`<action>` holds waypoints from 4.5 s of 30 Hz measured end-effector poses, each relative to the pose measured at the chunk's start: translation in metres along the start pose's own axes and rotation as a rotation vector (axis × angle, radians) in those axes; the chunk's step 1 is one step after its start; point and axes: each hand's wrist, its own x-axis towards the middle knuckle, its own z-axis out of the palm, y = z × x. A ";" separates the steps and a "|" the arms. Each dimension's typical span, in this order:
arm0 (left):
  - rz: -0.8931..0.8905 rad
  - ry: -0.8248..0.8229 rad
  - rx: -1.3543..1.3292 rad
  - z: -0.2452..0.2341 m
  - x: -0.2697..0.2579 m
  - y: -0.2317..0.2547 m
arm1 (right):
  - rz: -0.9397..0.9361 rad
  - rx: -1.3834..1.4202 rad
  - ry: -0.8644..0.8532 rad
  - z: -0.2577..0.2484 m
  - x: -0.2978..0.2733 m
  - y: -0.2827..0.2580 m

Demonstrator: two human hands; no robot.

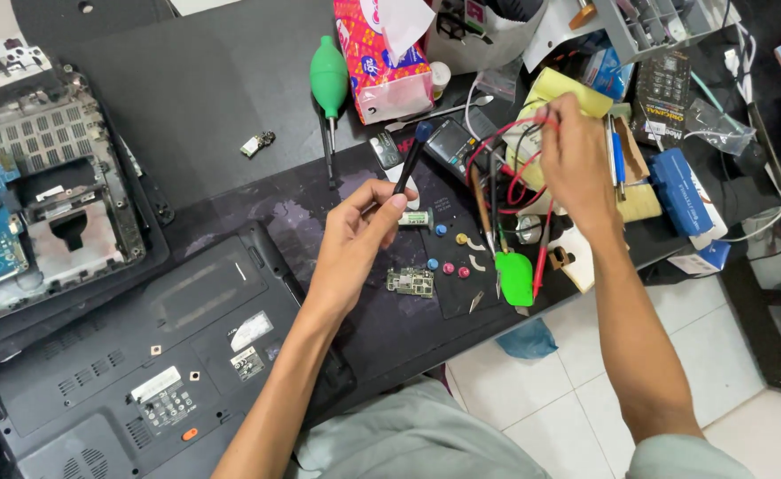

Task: The person removes screws from the back of a laptop using a screwdriver, opens the casing, and disconnects internal cables. They then remove a component from the laptop's interior.

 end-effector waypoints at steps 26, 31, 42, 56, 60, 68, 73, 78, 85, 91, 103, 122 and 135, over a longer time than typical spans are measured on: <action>0.277 0.338 0.558 -0.064 -0.093 0.055 | 0.015 1.056 -0.476 0.079 -0.025 -0.209; 0.339 0.590 0.958 -0.125 -0.172 0.089 | -0.081 1.137 -0.447 0.099 -0.008 -0.249; 0.118 0.606 1.113 -0.190 -0.267 0.069 | -0.215 1.186 -0.680 0.124 -0.015 -0.333; 0.112 0.653 0.945 -0.202 -0.269 0.059 | -0.250 1.193 -0.694 0.153 -0.027 -0.357; 0.185 0.792 0.643 -0.205 -0.270 0.048 | -0.227 1.252 -0.661 0.161 -0.038 -0.359; 0.211 0.827 0.474 -0.207 -0.270 0.046 | -0.263 1.276 -0.700 0.179 -0.061 -0.360; 0.267 0.761 0.197 -0.217 -0.272 0.035 | -0.218 1.287 -0.661 0.179 -0.060 -0.361; 0.299 0.737 0.090 -0.223 -0.273 0.027 | -0.222 1.327 -0.662 0.180 -0.061 -0.359; 0.296 0.731 0.038 -0.225 -0.274 0.024 | -0.214 1.350 -0.653 0.183 -0.060 -0.357; 0.296 0.737 0.075 -0.225 -0.281 0.029 | -0.214 1.290 -0.640 0.185 -0.060 -0.356; 0.267 0.988 0.609 -0.241 -0.310 0.057 | -0.898 1.092 -0.745 0.202 -0.072 -0.441; 0.168 0.946 0.910 -0.229 -0.301 0.047 | -0.883 1.098 -0.760 0.217 -0.081 -0.433; 0.170 0.918 1.004 -0.232 -0.298 0.048 | -0.714 1.167 -0.576 0.214 -0.083 -0.440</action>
